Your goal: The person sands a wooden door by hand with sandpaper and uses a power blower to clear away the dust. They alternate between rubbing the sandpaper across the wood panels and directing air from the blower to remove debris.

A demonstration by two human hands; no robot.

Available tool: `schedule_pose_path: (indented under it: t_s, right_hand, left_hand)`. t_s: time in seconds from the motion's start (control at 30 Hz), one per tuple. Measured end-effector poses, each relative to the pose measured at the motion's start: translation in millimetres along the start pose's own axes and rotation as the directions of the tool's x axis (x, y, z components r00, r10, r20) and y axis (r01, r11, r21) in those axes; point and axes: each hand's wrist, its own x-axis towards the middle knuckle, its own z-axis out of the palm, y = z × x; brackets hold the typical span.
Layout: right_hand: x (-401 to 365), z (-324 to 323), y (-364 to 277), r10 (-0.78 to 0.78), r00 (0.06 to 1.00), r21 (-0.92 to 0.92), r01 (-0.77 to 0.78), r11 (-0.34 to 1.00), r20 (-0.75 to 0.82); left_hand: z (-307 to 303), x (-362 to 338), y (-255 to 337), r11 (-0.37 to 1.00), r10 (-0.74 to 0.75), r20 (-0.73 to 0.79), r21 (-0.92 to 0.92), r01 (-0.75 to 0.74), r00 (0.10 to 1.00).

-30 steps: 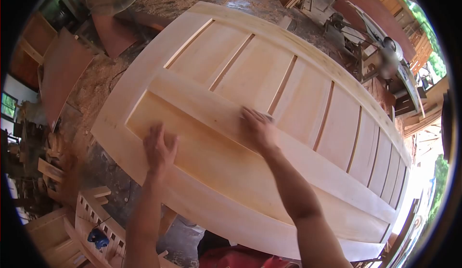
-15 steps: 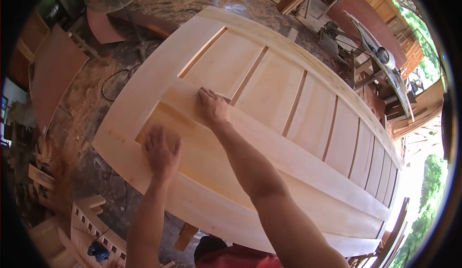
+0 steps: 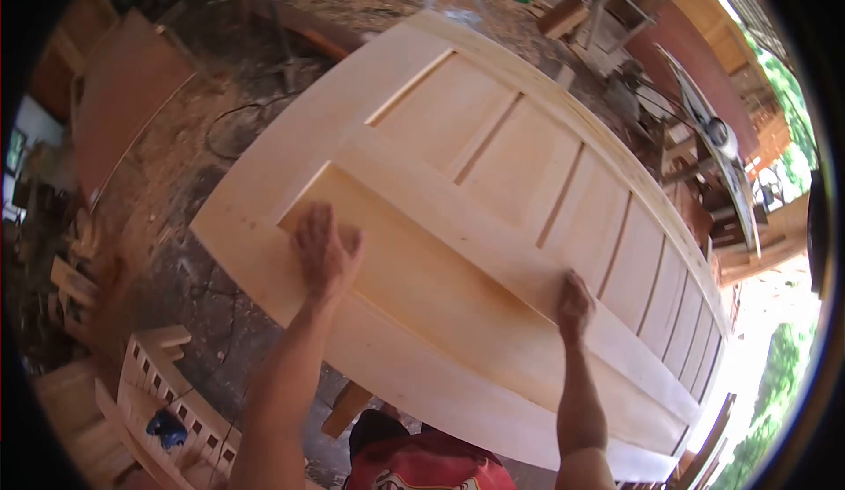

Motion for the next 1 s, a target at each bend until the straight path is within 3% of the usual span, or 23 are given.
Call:
schedule_pose_path:
  t_s: [0.03,0.07,0.1,0.13,0.17,0.27,0.37,0.47,0.6,0.73,0.83,0.93,1.0]
  right_hand:
    - [17.8,33.8,-59.4,-0.035,0.993,0.150,0.017,0.989,0.115]
    - [37.8,51.7,-113.6,-0.089,0.915,0.147,0.032,0.989,0.393]
    - [37.6,79.2,-152.8,-0.276,0.838,-0.034,0.329,0.944,0.471]
    - [42.5,105.4,-173.5,-0.428,0.793,0.094,0.432,0.897,0.434]
    - [49.2,104.8,-181.5,-0.426,0.766,0.060,0.457,0.888,0.482]
    - [63.2,95.3,-189.0,-0.415,0.706,-0.025,0.522,0.852,0.574]
    - [76.6,99.7,-179.4,-0.468,0.573,0.126,0.534,0.836,0.672]
    - [101.9,158.4,-231.5,-0.688,0.520,0.033,0.786,0.618,0.507]
    - [144.5,277.3,-322.0,-0.642,0.630,0.185,0.635,0.750,0.437]
    - [125.7,248.3,-286.4,-0.638,0.624,0.065,0.690,0.721,0.450]
    - [103.9,201.1,-258.9,-0.596,0.623,0.154,0.615,0.774,0.507]
    - [136.6,242.7,-300.2,-0.688,0.521,0.134,0.740,0.659,0.506]
    - [149.9,276.1,-332.6,-0.636,0.580,0.170,0.657,0.735,0.508]
  left_hand:
    - [-1.1,0.5,-0.4,1.000,0.012,0.017,-0.007,-0.011,1.000]
    - [-2.6,-0.2,-7.4,0.999,0.032,0.037,-0.020,-0.031,0.999]
    - [-4.5,0.8,-20.6,0.999,0.040,-0.015,-0.001,-0.040,0.999]
    - [-4.7,4.1,-34.0,0.999,0.043,-0.070,0.013,-0.042,0.997]
    - [-3.5,3.3,-48.1,0.999,0.050,-0.110,0.026,-0.047,0.993]
    - [-11.9,12.8,-93.3,0.984,-0.178,-0.083,-0.024,0.176,0.981]
    - [-28.9,19.1,-83.4,0.977,-0.212,-0.006,-0.005,0.212,0.977]
    - [-33.4,19.5,-83.7,0.977,-0.212,0.007,-0.013,0.212,0.977]
    - [-32.7,19.4,-84.4,0.976,-0.213,0.005,-0.038,0.213,0.977]
    - [-32.8,18.9,-87.1,0.979,-0.202,0.009,-0.033,0.202,0.979]
    - [-31.4,25.4,-92.9,0.970,-0.242,0.016,-0.018,0.242,0.970]
    - [-29.2,23.5,-86.0,0.976,-0.216,0.000,-0.001,0.216,0.976]
    - [-30.1,17.8,-86.2,0.978,-0.208,-0.018,0.002,0.208,0.978]
